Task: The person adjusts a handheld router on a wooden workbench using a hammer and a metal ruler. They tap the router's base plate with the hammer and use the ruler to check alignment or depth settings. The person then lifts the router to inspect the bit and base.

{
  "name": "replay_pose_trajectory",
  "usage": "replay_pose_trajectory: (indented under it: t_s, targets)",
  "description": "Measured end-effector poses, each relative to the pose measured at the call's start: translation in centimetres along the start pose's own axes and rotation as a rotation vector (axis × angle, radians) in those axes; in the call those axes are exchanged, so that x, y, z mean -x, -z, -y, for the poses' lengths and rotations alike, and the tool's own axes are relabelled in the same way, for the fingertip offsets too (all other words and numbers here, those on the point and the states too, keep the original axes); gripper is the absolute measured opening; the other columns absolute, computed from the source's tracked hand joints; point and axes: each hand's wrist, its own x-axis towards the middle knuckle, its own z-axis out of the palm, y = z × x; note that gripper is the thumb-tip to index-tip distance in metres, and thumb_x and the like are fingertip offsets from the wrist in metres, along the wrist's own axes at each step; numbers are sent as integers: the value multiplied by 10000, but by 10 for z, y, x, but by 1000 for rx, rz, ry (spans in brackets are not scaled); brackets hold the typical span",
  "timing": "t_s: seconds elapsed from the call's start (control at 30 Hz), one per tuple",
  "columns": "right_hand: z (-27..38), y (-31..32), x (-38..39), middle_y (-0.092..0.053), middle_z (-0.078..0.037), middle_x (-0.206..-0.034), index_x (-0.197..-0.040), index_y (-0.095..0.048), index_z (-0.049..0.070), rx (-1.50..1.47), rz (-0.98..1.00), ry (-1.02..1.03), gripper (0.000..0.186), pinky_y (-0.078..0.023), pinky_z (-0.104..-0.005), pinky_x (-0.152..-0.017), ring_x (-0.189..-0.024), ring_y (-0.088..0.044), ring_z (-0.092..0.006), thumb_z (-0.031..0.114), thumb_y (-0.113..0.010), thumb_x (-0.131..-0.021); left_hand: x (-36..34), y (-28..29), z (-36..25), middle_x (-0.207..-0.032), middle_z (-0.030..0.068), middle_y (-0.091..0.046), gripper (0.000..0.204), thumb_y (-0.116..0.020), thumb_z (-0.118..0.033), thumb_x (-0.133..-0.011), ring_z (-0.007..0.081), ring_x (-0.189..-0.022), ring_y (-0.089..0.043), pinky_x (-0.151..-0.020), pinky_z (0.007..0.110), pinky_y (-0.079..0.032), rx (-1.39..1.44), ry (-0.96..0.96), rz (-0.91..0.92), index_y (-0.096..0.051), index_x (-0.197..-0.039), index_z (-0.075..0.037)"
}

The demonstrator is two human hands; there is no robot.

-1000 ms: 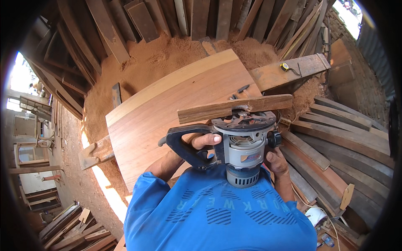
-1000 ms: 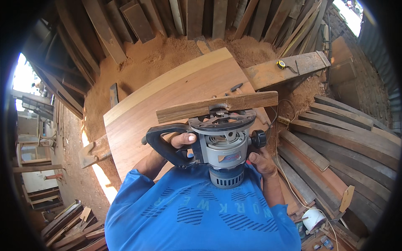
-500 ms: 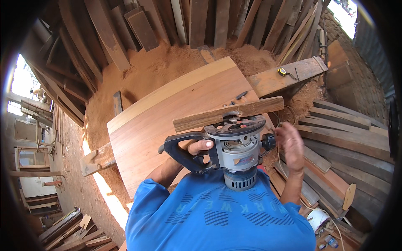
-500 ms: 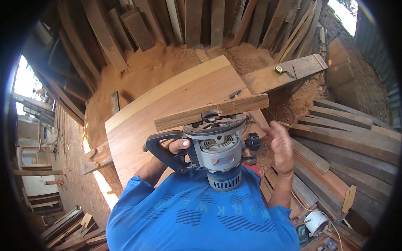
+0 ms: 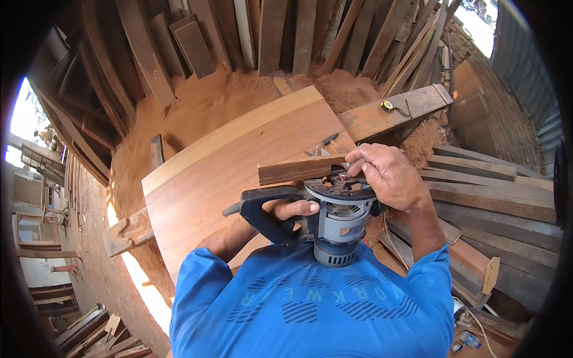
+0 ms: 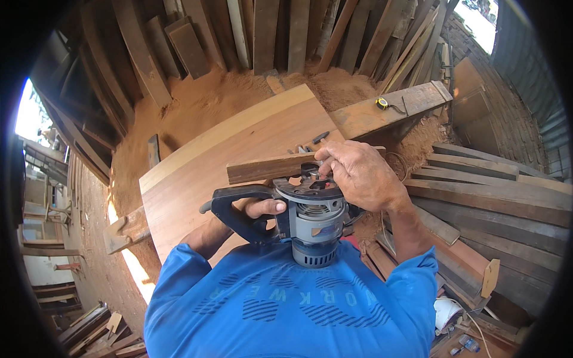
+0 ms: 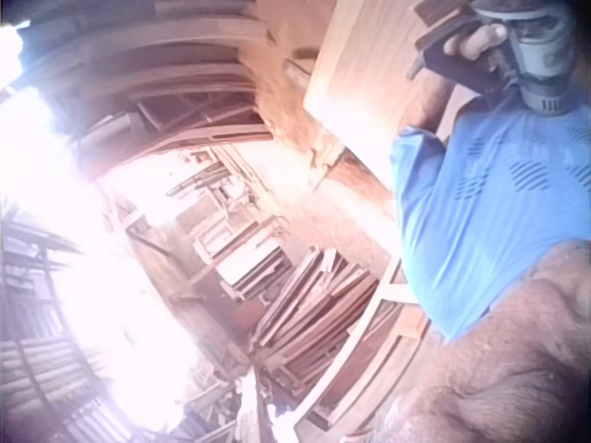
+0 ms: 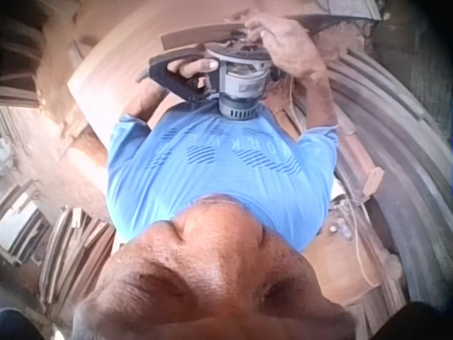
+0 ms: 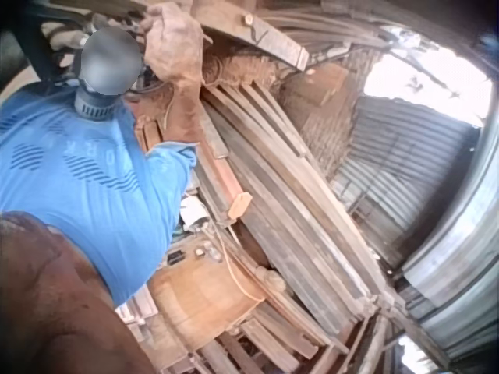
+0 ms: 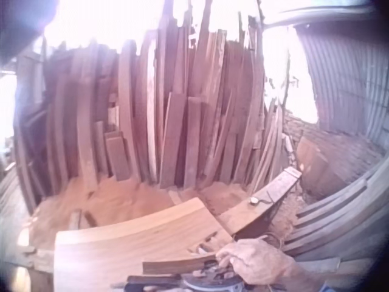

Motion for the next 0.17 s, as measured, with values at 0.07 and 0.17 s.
replay_pose_trajectory:
  t_s: [0.07, 0.17]
  targets:
    - [3, 0, 4, -762, -219, -948, -1150, -643, -92, -63, 0, -92, 298, -583, -379, -868, -893, -769, -273, -45, -477, -907, 1, 1, -1, -1339, 212, -641, 897, -815, -434, -837, 312, -1271, -602, -1087, 440, -475, -10, 57, 12, -454, -1513, 34]
    - [-8, -2, 4, -770, -199, -974, -1170, -633, -88, -171, 11, -146, 284, -580, -349, -880, -923, -759, -228, -19, -472, -947, 59, -51, -8, -1365, 227, -633, 899, -818, -441, -842, 312, -1317, -589, -1122, 448, -460, 43, 81, -4, -450, -1517, 25]
